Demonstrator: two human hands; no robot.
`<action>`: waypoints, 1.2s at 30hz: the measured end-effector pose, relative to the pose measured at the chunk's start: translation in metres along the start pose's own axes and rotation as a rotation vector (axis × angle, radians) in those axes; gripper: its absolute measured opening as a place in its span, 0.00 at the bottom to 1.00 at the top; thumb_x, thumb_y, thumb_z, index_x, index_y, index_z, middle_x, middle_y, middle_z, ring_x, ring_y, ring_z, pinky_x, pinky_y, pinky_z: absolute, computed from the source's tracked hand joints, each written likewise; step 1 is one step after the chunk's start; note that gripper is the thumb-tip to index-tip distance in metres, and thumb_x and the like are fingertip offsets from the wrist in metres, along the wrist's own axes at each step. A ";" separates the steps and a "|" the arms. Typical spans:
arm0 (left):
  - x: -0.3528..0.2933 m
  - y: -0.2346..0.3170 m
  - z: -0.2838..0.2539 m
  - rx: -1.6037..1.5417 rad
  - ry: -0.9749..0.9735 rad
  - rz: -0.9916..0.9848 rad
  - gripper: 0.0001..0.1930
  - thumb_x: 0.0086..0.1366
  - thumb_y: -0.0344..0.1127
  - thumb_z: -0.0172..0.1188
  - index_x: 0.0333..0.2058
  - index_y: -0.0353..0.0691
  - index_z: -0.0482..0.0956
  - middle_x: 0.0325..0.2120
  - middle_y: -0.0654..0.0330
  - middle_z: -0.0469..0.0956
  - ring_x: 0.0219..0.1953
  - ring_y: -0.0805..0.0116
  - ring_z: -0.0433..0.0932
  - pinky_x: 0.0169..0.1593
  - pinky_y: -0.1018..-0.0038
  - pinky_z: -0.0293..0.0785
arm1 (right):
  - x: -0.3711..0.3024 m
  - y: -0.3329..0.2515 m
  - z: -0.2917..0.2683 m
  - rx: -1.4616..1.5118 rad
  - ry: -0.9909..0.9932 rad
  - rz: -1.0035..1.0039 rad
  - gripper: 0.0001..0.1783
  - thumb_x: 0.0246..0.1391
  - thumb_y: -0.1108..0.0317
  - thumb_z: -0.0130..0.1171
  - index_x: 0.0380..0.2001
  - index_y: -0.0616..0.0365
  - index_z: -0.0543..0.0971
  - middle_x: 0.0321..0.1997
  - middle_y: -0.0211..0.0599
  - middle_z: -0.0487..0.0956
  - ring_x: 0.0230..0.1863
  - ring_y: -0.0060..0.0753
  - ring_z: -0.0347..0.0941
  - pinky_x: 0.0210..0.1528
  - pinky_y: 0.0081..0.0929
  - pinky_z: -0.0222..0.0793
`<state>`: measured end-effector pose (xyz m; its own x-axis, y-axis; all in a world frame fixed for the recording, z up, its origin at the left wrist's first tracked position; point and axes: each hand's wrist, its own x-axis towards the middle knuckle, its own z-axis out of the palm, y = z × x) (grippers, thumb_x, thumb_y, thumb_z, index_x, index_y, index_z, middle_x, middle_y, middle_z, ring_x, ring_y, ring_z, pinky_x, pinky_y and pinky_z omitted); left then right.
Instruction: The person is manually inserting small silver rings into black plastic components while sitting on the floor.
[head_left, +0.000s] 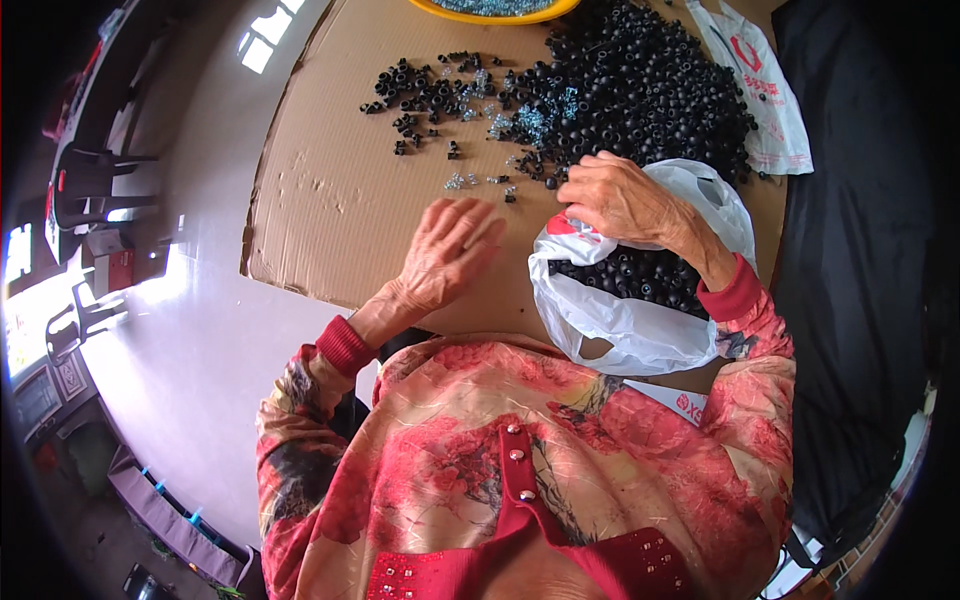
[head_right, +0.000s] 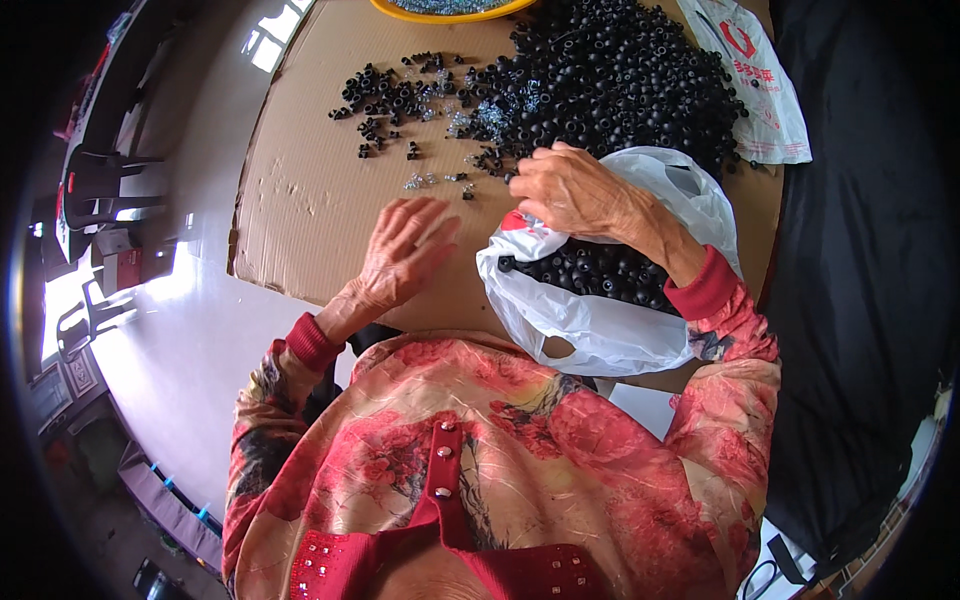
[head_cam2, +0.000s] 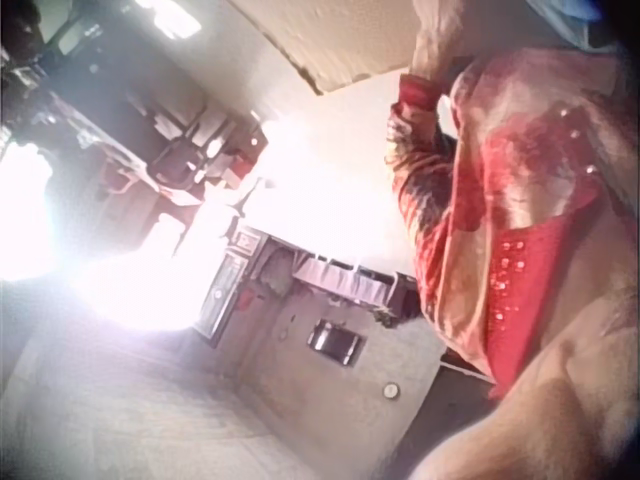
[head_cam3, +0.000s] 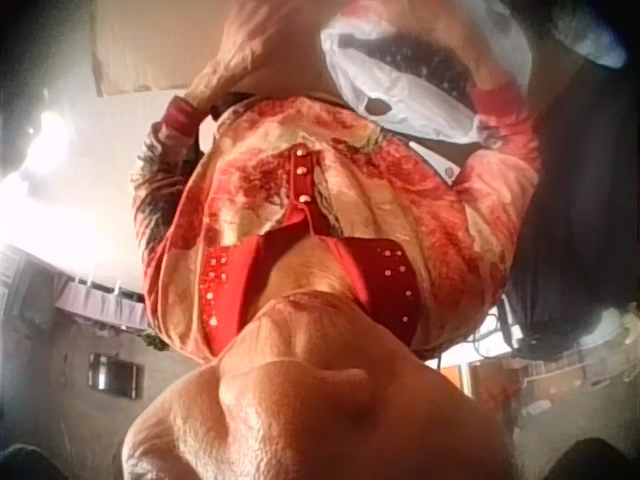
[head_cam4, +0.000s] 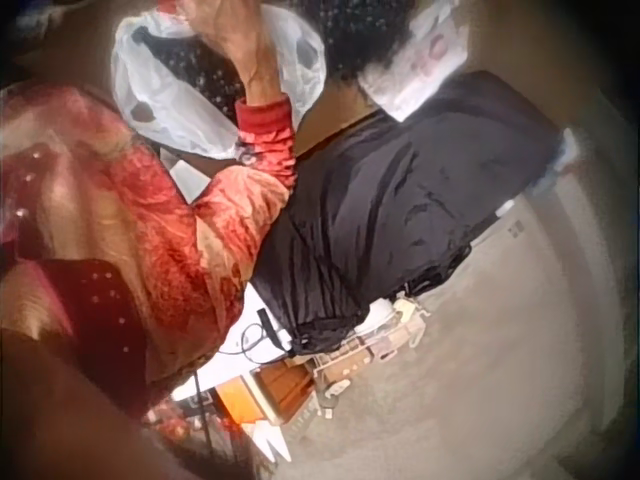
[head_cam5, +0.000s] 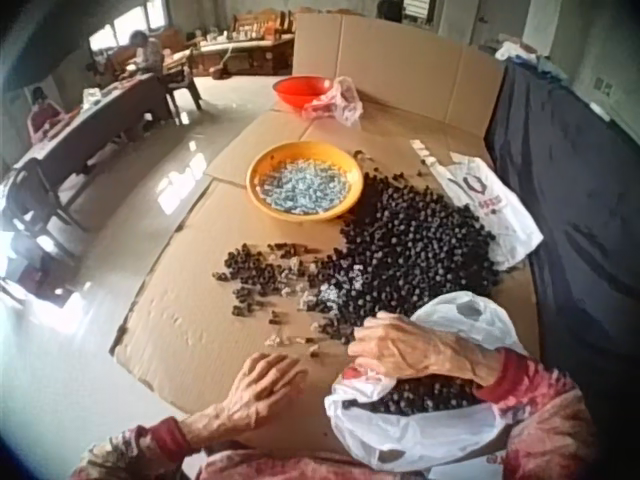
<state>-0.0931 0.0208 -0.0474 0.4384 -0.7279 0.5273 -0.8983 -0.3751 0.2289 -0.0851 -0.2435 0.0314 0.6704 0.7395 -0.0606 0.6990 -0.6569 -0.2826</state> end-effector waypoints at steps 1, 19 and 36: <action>-0.002 -0.004 -0.002 -0.004 -0.004 0.003 0.20 0.51 0.36 0.62 0.43 0.38 0.73 0.47 0.52 0.68 0.49 0.53 0.67 0.50 0.57 0.64 | 0.005 -0.001 0.000 -0.054 0.033 -0.005 0.06 0.47 0.67 0.52 0.25 0.57 0.75 0.28 0.32 0.72 0.34 0.33 0.68 0.40 0.31 0.64; 0.073 -0.007 0.036 -0.021 0.032 -0.219 0.22 0.53 0.37 0.60 0.47 0.39 0.71 0.51 0.50 0.65 0.54 0.49 0.62 0.55 0.55 0.56 | 0.027 0.035 0.005 -0.289 0.202 0.132 0.25 0.45 0.64 0.60 0.49 0.55 0.69 0.52 0.39 0.68 0.53 0.41 0.63 0.50 0.39 0.61; 0.051 0.018 0.026 -0.141 0.036 -0.193 0.17 0.51 0.37 0.63 0.39 0.37 0.75 0.47 0.52 0.69 0.54 0.53 0.65 0.58 0.53 0.56 | 0.025 0.050 -0.007 -0.284 0.102 0.230 0.15 0.44 0.71 0.58 0.39 0.52 0.76 0.48 0.37 0.71 0.52 0.39 0.63 0.52 0.36 0.61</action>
<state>-0.0862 -0.0381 -0.0376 0.6029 -0.6290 0.4908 -0.7947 -0.4193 0.4389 -0.0311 -0.2587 0.0227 0.8292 0.5589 0.0079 0.5589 -0.8292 0.0044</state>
